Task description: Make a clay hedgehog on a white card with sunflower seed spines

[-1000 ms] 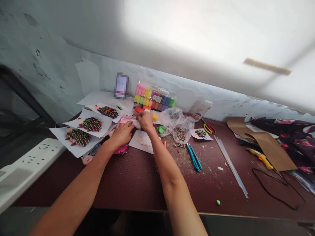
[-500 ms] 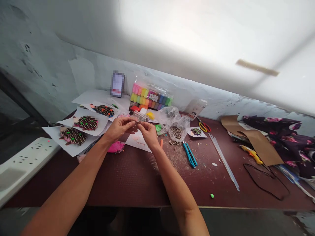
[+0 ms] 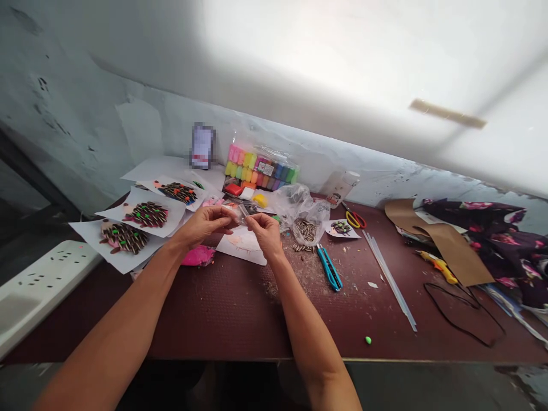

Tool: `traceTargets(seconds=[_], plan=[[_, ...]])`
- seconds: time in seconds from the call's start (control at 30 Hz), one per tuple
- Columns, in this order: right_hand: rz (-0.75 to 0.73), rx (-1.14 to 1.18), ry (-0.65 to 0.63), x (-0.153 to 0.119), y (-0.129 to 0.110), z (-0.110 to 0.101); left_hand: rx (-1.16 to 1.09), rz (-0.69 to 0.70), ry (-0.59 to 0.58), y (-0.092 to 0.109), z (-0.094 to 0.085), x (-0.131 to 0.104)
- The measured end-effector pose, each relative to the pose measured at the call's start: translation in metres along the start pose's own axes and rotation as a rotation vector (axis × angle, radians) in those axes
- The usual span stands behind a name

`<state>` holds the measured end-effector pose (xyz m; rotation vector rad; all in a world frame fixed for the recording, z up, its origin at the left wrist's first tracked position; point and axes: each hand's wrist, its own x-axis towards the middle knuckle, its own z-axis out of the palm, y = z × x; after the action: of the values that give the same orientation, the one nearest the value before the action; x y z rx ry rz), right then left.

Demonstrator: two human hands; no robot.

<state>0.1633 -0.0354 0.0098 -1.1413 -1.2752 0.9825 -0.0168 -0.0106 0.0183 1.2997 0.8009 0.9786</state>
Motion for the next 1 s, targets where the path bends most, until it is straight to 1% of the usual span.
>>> traceTargets(seconds=[0.1, 0.2, 0.3, 0.4, 0.53, 0.7, 0.77, 0.83, 0.93, 1.0], plan=[[0.023, 0.007, -0.024, -0.001, 0.001, 0.001, 0.053, -0.005, -0.013, 0.000, -0.002, 0.000], [0.020, -0.004, -0.078, -0.002, -0.001, 0.002, 0.134, -0.032, 0.019, -0.001, -0.003, 0.000], [0.017, -0.030, -0.098, -0.002, -0.003, 0.002, 0.184, -0.030, 0.034, -0.002, -0.003, 0.001], [0.033, -0.058, -0.129, -0.001, -0.005, 0.000, 0.216, -0.029, 0.024, -0.002, -0.003, 0.001], [0.045, -0.087, -0.189, 0.000, -0.003, -0.002, 0.234, -0.068, 0.001, -0.001, -0.002, 0.000], [0.032, -0.120, -0.108, 0.001, 0.004, 0.000, 0.208, -0.074, -0.033, 0.000, -0.001, -0.001], [0.032, -0.148, -0.101, 0.001, 0.005, 0.000, 0.203, -0.069, -0.035, 0.000, -0.003, 0.000], [0.039, -0.173, -0.141, 0.001, 0.004, -0.001, 0.213, -0.073, -0.033, 0.001, -0.004, -0.001], [0.068, -0.163, -0.260, 0.000, 0.001, -0.003, 0.238, -0.092, -0.044, 0.002, -0.004, -0.002], [0.095, -0.132, -0.316, -0.001, 0.001, -0.004, 0.238, -0.106, -0.062, 0.002, -0.004, -0.003]])
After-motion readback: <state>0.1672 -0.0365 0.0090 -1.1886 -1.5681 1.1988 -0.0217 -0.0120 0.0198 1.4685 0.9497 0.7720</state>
